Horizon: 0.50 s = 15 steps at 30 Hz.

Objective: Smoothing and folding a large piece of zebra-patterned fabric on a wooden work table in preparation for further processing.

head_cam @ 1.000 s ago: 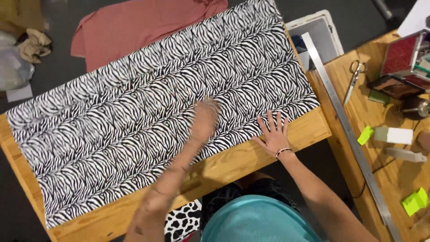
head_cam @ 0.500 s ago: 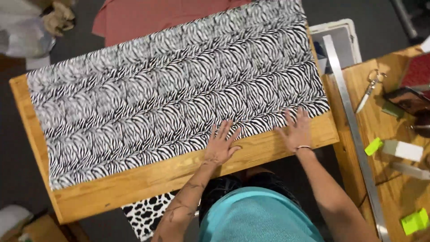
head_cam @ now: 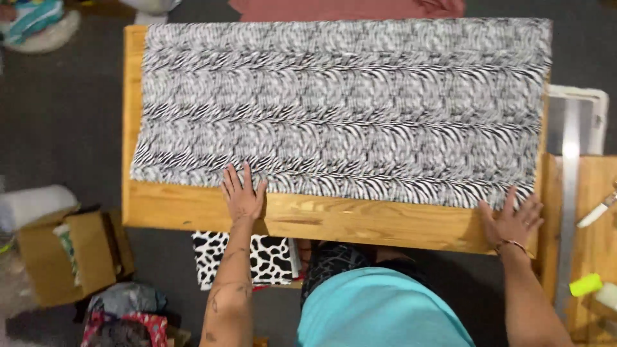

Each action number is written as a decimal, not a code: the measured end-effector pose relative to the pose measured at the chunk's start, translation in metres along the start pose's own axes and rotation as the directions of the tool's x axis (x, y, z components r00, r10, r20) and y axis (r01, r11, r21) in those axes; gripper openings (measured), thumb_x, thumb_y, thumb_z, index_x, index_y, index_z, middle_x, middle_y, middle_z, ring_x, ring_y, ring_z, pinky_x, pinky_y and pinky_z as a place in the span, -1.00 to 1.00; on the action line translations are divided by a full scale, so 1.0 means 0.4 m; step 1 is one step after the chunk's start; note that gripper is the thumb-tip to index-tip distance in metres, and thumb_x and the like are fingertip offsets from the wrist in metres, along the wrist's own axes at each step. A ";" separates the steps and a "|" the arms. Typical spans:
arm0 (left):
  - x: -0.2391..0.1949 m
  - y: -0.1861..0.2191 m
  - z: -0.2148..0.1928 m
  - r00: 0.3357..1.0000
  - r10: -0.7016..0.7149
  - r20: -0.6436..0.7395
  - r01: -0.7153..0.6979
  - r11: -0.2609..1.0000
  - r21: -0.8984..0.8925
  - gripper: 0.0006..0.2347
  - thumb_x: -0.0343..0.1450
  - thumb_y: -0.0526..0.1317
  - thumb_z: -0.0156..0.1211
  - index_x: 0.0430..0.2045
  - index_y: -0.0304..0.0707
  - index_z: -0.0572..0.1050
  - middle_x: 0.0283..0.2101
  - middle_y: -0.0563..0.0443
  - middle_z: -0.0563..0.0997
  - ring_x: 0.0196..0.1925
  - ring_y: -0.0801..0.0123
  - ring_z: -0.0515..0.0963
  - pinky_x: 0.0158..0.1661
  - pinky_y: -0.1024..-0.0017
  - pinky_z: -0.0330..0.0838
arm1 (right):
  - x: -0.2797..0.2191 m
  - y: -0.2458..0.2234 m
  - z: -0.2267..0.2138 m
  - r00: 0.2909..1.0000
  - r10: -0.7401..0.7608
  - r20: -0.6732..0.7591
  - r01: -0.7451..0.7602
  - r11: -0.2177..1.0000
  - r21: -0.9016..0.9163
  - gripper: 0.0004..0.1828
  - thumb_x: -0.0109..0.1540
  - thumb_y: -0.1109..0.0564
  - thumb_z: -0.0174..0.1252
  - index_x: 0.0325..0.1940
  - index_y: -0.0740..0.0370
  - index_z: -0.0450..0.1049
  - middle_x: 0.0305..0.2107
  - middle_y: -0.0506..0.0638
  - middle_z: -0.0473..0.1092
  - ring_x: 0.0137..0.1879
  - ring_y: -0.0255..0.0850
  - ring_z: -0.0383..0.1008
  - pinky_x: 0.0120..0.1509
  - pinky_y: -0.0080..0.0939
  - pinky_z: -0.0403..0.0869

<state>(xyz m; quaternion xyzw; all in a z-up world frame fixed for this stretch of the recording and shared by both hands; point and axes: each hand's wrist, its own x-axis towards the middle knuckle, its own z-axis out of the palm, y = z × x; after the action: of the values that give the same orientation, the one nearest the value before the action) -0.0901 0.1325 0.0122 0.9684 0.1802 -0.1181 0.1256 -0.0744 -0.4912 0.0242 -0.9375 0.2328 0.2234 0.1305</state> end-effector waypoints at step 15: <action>0.071 -0.226 -0.188 0.863 -0.412 0.291 0.438 0.899 -0.026 -0.12 0.29 0.48 -0.51 0.43 0.12 -0.53 0.50 -0.10 -0.63 0.54 0.17 -0.64 0.36 -0.21 -0.64 | 0.013 0.001 0.003 0.995 0.096 -0.010 -0.096 0.994 -0.053 0.16 0.04 -0.71 -0.46 0.60 -0.25 -0.48 0.50 0.13 -0.64 0.62 -0.01 -0.72 0.61 0.16 -0.53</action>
<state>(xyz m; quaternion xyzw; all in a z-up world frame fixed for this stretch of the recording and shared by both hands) -0.0847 0.2448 0.0569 0.8717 0.3749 -0.2692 0.1646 -0.0710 -0.4928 0.0206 -0.9292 0.2720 0.2321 0.0936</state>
